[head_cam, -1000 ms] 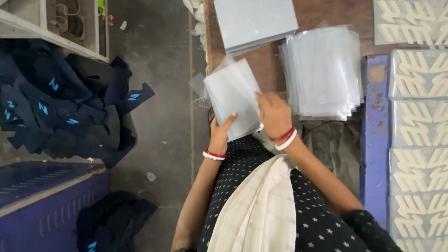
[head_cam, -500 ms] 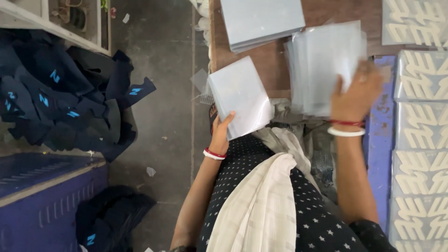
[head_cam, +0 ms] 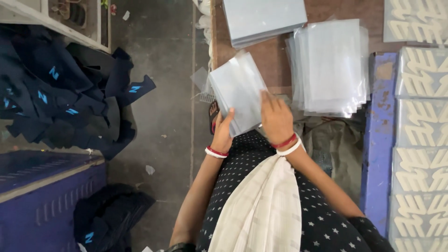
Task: The person picks up clear plastic sleeves and inserts small blue paper items into them one at a time from a stack on a table, then places the filled sleeves into a separate pile.
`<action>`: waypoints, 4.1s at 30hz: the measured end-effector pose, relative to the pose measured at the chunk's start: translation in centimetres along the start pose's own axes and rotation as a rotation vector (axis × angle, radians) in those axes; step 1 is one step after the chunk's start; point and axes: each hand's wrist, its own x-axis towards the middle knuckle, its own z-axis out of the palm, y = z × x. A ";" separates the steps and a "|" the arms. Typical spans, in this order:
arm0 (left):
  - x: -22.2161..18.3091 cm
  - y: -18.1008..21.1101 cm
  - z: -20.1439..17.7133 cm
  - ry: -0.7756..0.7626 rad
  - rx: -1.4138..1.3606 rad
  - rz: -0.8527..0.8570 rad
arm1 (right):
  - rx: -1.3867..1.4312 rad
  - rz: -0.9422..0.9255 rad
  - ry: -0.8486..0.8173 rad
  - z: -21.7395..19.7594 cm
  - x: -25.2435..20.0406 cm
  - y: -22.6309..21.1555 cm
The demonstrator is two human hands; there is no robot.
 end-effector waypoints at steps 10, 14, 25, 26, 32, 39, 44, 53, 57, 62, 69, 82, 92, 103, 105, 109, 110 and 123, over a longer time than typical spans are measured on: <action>-1.3 1.4 1.3 0.009 0.064 -0.010 | -0.016 0.079 -0.046 0.5 0.5 0.4; -1.3 1.4 1.2 -0.030 0.014 0.006 | -0.099 0.011 0.063 -1.4 1.1 -0.7; -0.6 0.0 0.1 0.021 0.025 -0.006 | 0.899 0.636 0.194 -5.6 -0.3 5.1; -0.7 0.1 0.2 -0.008 0.012 0.010 | 1.004 0.639 0.285 -7.9 0.7 6.6; -0.5 0.1 0.4 0.011 0.033 0.015 | 0.603 0.636 0.393 -7.7 0.3 17.0; -1.0 0.8 1.3 -0.027 0.013 0.050 | 0.104 0.139 -0.058 -0.9 1.1 4.8; -0.7 0.4 1.3 0.040 -0.001 0.041 | 0.023 0.247 -0.227 0.2 1.9 1.7; -0.2 -0.3 0.9 0.061 0.043 0.070 | 0.044 0.142 -0.006 -0.5 -0.3 1.6; -0.7 0.3 1.6 0.060 0.088 0.096 | 0.579 0.397 0.115 -2.3 1.0 1.7; -0.5 0.2 1.5 0.066 0.043 0.058 | 0.737 0.619 0.103 -1.9 1.7 2.2; -0.7 0.3 1.3 0.058 0.005 0.030 | 0.394 0.348 0.236 -1.8 1.7 1.0; -0.5 0.7 0.6 -0.008 0.016 0.050 | 0.694 0.613 0.574 -9.2 1.2 12.6; -0.5 1.8 0.8 0.027 0.045 0.015 | 0.116 0.245 -0.030 0.3 1.1 2.3; 0.3 1.5 0.0 0.018 0.073 0.018 | 0.397 0.403 0.367 -6.6 1.7 4.6; 0.2 2.1 0.5 0.021 0.086 0.022 | 0.734 0.815 0.484 -7.6 1.8 10.2; 0.4 2.0 0.0 0.008 0.093 0.008 | 0.141 0.591 0.388 -8.5 0.8 14.0; 0.4 2.0 -0.1 0.017 0.115 0.003 | -0.050 0.442 0.339 -7.7 0.7 13.3; -0.5 3.3 1.6 0.026 0.195 0.039 | 0.034 0.067 0.058 -2.0 1.0 -0.4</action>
